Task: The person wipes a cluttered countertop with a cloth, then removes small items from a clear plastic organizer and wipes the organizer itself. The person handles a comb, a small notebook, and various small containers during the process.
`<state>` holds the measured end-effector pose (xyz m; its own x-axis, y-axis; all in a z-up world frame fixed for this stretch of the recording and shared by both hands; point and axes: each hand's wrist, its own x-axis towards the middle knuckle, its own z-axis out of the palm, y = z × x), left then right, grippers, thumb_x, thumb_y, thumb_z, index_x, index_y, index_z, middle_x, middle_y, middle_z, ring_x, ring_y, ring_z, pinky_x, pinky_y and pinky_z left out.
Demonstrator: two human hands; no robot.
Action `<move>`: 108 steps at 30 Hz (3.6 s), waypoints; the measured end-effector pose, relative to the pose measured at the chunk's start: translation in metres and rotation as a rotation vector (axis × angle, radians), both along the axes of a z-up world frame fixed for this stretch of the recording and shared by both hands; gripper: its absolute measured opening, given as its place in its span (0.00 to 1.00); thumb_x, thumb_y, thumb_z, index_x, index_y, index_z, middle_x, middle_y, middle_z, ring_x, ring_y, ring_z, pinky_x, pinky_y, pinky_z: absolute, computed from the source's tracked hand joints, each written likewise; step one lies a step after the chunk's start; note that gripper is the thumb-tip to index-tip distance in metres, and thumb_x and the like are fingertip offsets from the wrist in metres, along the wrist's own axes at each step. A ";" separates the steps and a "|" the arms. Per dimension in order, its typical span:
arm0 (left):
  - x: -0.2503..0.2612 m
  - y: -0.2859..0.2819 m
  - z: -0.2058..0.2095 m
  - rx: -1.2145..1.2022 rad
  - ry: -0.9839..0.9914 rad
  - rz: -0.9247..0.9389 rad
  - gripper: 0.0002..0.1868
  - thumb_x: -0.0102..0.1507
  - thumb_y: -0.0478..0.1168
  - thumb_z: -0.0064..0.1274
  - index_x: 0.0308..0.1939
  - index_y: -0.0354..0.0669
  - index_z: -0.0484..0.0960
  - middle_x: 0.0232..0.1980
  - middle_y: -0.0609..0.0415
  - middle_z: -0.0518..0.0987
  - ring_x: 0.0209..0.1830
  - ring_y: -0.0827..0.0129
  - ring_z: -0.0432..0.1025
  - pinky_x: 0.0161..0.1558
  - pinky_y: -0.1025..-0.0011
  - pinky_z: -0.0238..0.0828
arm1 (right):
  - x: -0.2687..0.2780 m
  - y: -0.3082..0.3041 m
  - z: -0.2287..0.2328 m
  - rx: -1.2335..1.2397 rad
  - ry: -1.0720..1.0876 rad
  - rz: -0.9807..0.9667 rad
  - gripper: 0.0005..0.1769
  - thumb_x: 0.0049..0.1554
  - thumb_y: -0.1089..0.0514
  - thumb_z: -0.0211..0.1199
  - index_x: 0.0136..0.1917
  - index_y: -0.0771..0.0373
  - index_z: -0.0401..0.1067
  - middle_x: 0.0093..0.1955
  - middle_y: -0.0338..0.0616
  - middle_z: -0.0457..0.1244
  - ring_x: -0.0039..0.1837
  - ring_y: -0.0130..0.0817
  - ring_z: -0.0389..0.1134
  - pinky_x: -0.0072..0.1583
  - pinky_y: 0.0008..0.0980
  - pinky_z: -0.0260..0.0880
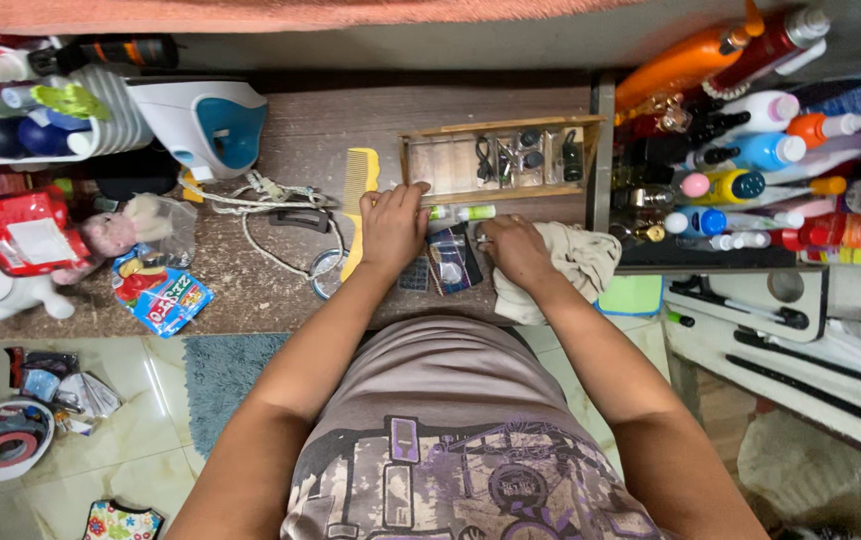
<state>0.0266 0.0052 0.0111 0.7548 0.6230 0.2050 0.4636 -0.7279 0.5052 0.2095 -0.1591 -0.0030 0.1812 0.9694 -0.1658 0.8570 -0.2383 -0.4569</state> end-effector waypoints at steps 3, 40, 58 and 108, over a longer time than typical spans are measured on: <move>0.002 -0.011 0.002 -0.048 0.036 -0.042 0.17 0.61 0.39 0.60 0.54 0.48 0.80 0.45 0.53 0.79 0.46 0.60 0.74 0.54 0.57 0.57 | -0.001 -0.007 0.005 0.046 0.110 -0.073 0.16 0.51 0.62 0.68 0.54 0.59 0.76 0.54 0.49 0.67 0.59 0.53 0.67 0.62 0.44 0.66; 0.044 -0.010 -0.022 0.190 -0.018 -0.068 0.14 0.58 0.33 0.53 0.45 0.53 0.85 0.55 0.55 0.76 0.62 0.57 0.66 0.67 0.48 0.50 | 0.053 0.096 0.020 -0.461 -0.495 0.289 0.24 0.58 0.61 0.55 0.69 0.54 0.69 0.77 0.41 0.53 0.62 0.45 0.69 0.54 0.43 0.73; 0.047 -0.011 -0.018 0.148 0.004 -0.021 0.13 0.59 0.33 0.55 0.43 0.54 0.87 0.43 0.59 0.79 0.51 0.61 0.70 0.67 0.48 0.50 | 0.052 0.046 0.061 0.078 -0.119 -0.041 0.18 0.55 0.69 0.56 0.58 0.66 0.74 0.59 0.54 0.62 0.65 0.51 0.64 0.63 0.45 0.69; 0.130 -0.054 -0.005 0.112 -0.103 -0.100 0.07 0.59 0.35 0.58 0.40 0.49 0.84 0.41 0.56 0.77 0.47 0.59 0.71 0.63 0.48 0.54 | 0.070 -0.041 0.033 0.372 0.011 -0.389 0.18 0.51 0.62 0.72 0.53 0.65 0.69 0.53 0.51 0.64 0.58 0.56 0.66 0.57 0.48 0.67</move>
